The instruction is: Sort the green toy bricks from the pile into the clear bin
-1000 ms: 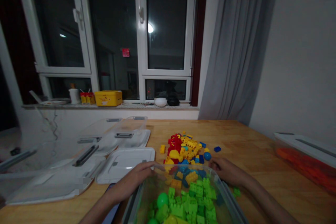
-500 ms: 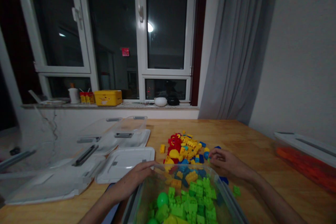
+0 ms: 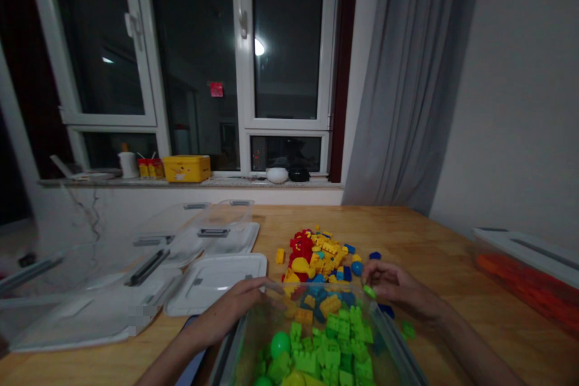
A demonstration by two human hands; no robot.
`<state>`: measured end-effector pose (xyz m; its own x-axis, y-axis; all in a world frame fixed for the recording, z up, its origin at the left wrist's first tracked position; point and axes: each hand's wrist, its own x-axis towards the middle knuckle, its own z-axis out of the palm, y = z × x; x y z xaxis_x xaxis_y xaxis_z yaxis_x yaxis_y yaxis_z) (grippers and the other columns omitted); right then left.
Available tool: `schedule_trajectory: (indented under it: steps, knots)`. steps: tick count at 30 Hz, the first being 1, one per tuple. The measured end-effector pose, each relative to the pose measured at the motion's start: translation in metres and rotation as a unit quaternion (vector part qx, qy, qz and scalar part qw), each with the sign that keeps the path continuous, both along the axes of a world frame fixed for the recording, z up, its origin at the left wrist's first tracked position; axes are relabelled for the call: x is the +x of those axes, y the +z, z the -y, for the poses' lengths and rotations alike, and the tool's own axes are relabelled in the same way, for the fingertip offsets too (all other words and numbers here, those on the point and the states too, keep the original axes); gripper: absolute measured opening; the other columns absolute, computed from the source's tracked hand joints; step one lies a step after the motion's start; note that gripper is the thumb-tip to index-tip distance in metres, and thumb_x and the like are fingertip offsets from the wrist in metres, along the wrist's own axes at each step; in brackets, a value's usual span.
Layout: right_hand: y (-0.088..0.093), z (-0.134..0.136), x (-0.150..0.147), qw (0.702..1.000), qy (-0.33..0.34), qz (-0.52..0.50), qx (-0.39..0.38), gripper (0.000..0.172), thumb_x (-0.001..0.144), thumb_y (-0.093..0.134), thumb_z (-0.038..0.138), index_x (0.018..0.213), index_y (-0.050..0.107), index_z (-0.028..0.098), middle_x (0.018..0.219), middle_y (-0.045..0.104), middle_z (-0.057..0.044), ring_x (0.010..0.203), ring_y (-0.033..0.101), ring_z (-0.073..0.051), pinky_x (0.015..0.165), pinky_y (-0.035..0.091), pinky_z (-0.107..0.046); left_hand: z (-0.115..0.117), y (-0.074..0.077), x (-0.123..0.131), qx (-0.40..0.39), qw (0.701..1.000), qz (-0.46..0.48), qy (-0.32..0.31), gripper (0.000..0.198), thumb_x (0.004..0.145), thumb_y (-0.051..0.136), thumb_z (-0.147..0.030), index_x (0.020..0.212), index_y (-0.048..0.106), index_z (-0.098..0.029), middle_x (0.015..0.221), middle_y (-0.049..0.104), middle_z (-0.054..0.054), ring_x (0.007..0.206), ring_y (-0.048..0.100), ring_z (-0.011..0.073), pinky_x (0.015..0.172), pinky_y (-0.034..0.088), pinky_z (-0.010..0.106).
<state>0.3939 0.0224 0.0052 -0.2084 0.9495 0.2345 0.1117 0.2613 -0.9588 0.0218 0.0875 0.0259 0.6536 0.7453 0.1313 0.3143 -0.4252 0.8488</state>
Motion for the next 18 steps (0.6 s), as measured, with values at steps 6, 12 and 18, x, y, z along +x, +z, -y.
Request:
schedule_trajectory:
  steps: [6, 12, 18]
  knots:
    - [0.003, -0.007, 0.006, 0.999, -0.046, -0.016, 0.019, 0.035, 0.076, 0.07, 0.052, 0.09, 0.068, 0.02, 0.076, 0.063, -0.001, 0.072, 0.056, -0.016, 0.068, 0.043, -0.028, 0.003, 0.004, 0.003, -0.003, 1.0, 0.0, -0.007, 0.037, 0.088, 0.045, -0.035, 0.111, 0.072, -0.024, 0.128, 0.067, 0.002, 0.121, 0.055, 0.0261, 0.11, 0.036, 0.037]
    - [-0.022, -0.029, 0.018, 0.965, -0.11, 0.236, 0.03, 0.021, 0.081, 0.062, 0.035, 0.087, 0.07, 0.017, 0.076, 0.065, -0.002, 0.07, 0.056, -0.015, 0.062, 0.042, -0.025, 0.003, 0.004, 0.001, 0.006, 1.0, -0.005, -0.004, 0.038, 0.089, 0.045, -0.036, 0.112, 0.072, -0.025, 0.129, 0.067, 0.002, 0.12, 0.055, 0.0261, 0.111, 0.035, 0.038]
    - [-0.043, -0.032, 0.016, 0.932, -0.058, 0.358, -0.005, 0.022, 0.071, 0.057, 0.014, 0.087, 0.072, 0.014, 0.073, 0.067, 0.0, 0.065, 0.056, -0.014, 0.056, 0.038, -0.022, 0.002, 0.002, 0.001, 0.0, 1.0, -0.003, 0.003, 0.037, 0.088, 0.047, -0.035, 0.113, 0.072, -0.025, 0.131, 0.066, 0.002, 0.123, 0.053, 0.0265, 0.112, 0.033, 0.039]
